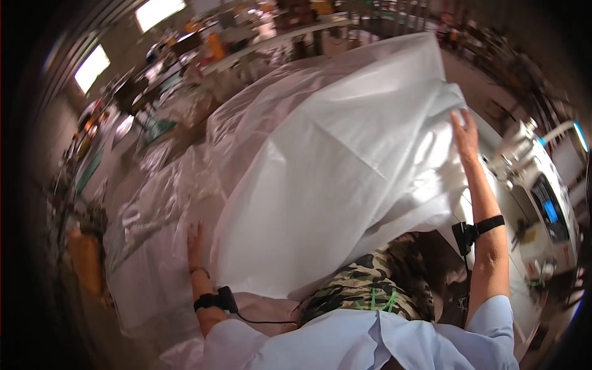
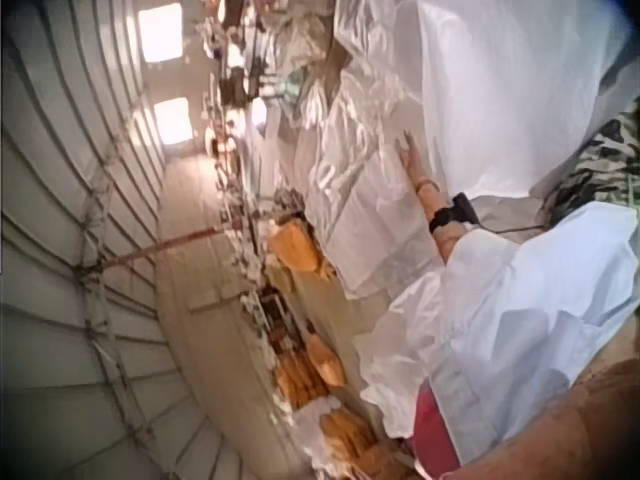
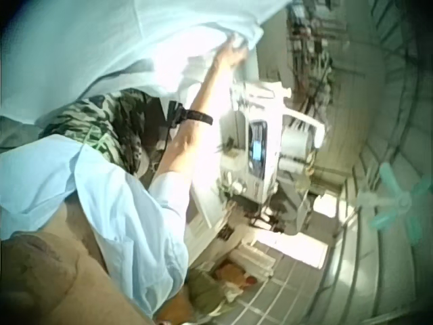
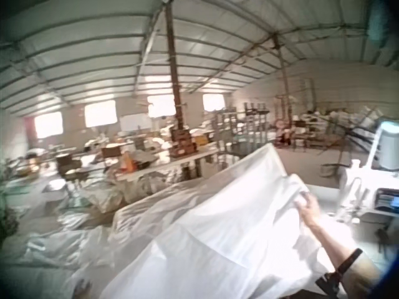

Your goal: Sewing together large pieces of white plastic/synthetic material using an industrial sewing machine.

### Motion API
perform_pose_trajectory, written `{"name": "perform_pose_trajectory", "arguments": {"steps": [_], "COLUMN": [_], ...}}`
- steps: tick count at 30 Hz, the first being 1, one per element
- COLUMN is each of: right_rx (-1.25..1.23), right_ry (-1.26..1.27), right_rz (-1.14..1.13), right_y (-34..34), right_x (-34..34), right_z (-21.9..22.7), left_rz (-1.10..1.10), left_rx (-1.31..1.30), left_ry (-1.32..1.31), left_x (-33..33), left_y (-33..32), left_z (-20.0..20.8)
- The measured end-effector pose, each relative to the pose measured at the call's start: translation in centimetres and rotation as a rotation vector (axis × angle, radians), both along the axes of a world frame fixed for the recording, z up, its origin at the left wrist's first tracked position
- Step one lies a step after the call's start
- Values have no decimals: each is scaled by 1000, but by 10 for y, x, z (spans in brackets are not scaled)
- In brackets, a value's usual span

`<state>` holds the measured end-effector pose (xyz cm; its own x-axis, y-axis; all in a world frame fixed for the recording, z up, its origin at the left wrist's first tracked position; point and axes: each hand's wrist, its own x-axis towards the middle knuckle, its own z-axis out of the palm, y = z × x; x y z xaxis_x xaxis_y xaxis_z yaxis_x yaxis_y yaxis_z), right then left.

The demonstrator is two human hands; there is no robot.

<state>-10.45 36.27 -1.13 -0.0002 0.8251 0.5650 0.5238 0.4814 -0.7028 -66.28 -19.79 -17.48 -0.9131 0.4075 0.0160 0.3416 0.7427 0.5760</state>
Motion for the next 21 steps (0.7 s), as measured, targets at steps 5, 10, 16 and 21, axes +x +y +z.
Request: {"name": "perform_pose_trajectory", "arguments": {"steps": [5,10,16,21], "right_rx": [-288,33,-557,-63], "right_ry": [-257,-467,-687,-766], "right_rz": [70,487,777,1102], "right_y": [57,-2,-199,-283], "right_x": [23,-57,-86,-84], "right_z": [-61,-101,-81,-79], "left_rz": [138,-96,-498,-930], "left_rx": [454,542,636,683], "left_ry": [-760,-755,-760,-729], "left_x": [64,153,256,293], "left_y": [20,114,189,179], "left_z": [-38,11,45,91]}}
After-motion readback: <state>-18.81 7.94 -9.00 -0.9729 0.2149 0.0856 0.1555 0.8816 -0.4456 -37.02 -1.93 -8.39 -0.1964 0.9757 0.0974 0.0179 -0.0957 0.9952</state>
